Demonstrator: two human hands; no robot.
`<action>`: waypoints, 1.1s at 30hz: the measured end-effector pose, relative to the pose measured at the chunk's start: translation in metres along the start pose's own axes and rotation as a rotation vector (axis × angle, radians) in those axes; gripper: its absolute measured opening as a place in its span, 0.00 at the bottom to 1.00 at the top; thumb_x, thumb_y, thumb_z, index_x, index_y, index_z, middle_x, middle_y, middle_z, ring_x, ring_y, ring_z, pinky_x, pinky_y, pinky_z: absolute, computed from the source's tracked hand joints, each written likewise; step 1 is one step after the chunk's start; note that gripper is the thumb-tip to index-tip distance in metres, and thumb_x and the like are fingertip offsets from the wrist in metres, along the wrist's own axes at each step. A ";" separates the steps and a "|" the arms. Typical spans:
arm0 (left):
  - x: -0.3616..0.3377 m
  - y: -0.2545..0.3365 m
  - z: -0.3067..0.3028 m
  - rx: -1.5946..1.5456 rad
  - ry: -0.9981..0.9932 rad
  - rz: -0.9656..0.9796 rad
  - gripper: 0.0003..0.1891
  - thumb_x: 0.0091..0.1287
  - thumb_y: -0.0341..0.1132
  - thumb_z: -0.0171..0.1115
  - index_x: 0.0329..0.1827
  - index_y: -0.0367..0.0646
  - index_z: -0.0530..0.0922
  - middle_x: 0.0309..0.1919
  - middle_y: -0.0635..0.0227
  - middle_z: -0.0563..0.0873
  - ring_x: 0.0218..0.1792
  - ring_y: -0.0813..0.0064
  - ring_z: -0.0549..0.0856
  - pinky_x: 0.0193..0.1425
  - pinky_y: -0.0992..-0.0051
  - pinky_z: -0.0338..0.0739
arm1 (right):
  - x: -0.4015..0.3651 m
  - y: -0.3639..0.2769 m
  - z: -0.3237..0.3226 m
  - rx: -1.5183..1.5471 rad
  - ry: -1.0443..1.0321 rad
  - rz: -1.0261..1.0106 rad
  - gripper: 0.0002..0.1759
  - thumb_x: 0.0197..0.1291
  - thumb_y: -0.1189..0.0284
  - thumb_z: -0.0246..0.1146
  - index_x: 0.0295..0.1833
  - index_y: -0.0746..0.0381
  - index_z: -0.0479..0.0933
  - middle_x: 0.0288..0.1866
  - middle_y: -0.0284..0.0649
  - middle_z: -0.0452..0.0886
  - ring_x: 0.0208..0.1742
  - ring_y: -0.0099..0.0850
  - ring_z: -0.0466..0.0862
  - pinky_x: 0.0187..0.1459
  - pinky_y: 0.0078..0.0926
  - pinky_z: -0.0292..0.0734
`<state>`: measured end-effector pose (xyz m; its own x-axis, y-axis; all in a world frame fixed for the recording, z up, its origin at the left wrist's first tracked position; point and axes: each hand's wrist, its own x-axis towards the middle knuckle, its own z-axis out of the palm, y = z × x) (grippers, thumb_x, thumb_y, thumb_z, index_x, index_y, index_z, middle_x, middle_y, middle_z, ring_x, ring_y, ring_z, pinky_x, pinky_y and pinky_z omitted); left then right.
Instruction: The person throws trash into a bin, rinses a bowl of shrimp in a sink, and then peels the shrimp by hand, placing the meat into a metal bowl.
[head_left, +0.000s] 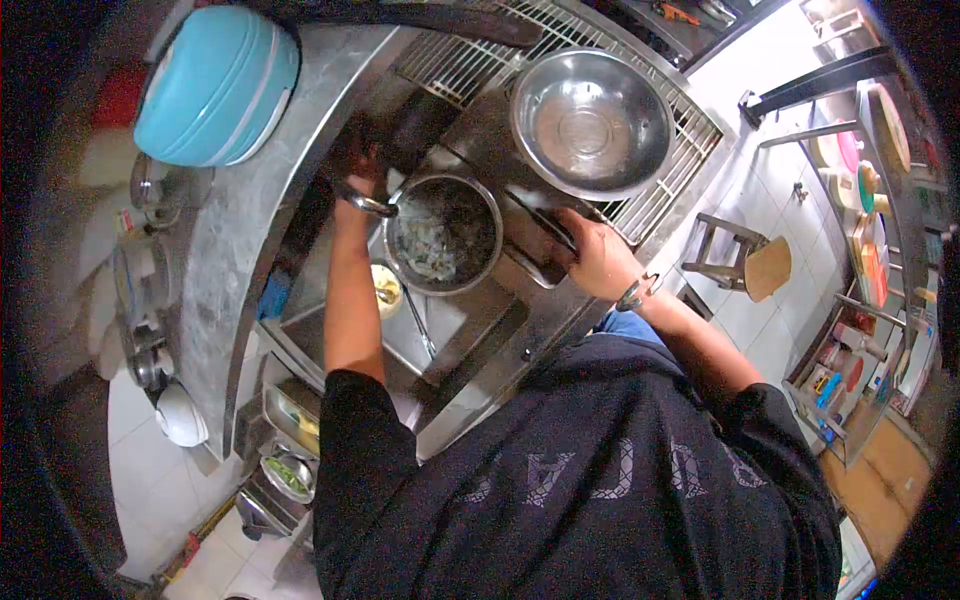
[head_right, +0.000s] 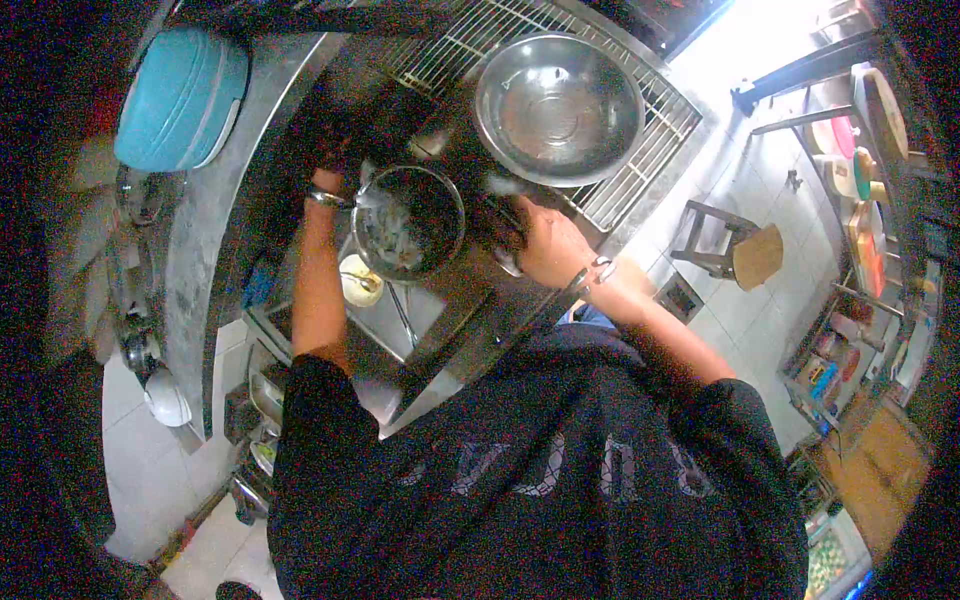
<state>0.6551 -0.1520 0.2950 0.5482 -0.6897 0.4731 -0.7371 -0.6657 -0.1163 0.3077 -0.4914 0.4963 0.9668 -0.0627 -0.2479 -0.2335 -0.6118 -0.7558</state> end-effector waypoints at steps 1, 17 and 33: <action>0.005 -0.004 0.008 -0.008 -0.010 -0.023 0.22 0.72 0.43 0.55 0.62 0.38 0.74 0.64 0.49 0.75 0.65 0.54 0.74 0.70 0.59 0.65 | -0.002 0.001 0.001 -0.001 0.007 0.005 0.22 0.60 0.71 0.61 0.59 0.65 0.72 0.47 0.57 0.82 0.51 0.54 0.81 0.51 0.43 0.76; 0.057 -0.024 0.009 -0.169 -0.167 -0.100 0.25 0.71 0.44 0.56 0.65 0.36 0.71 0.64 0.49 0.75 0.65 0.56 0.74 0.69 0.61 0.65 | -0.042 0.010 -0.042 0.067 0.118 0.322 0.21 0.61 0.61 0.65 0.55 0.60 0.73 0.37 0.54 0.83 0.43 0.54 0.83 0.44 0.47 0.75; -0.113 0.249 -0.210 -1.168 0.223 -1.601 0.25 0.69 0.41 0.63 0.67 0.46 0.69 0.49 0.68 0.80 0.44 0.74 0.80 0.45 0.76 0.76 | -0.012 0.135 -0.093 -0.051 0.578 0.351 0.24 0.59 0.58 0.68 0.49 0.64 0.71 0.30 0.53 0.81 0.36 0.51 0.83 0.38 0.45 0.75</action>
<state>0.3268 -0.1796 0.3956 0.8693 0.3388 -0.3599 0.3795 0.0089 0.9251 0.2746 -0.6469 0.4536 0.7380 -0.6676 -0.0986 -0.5524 -0.5138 -0.6564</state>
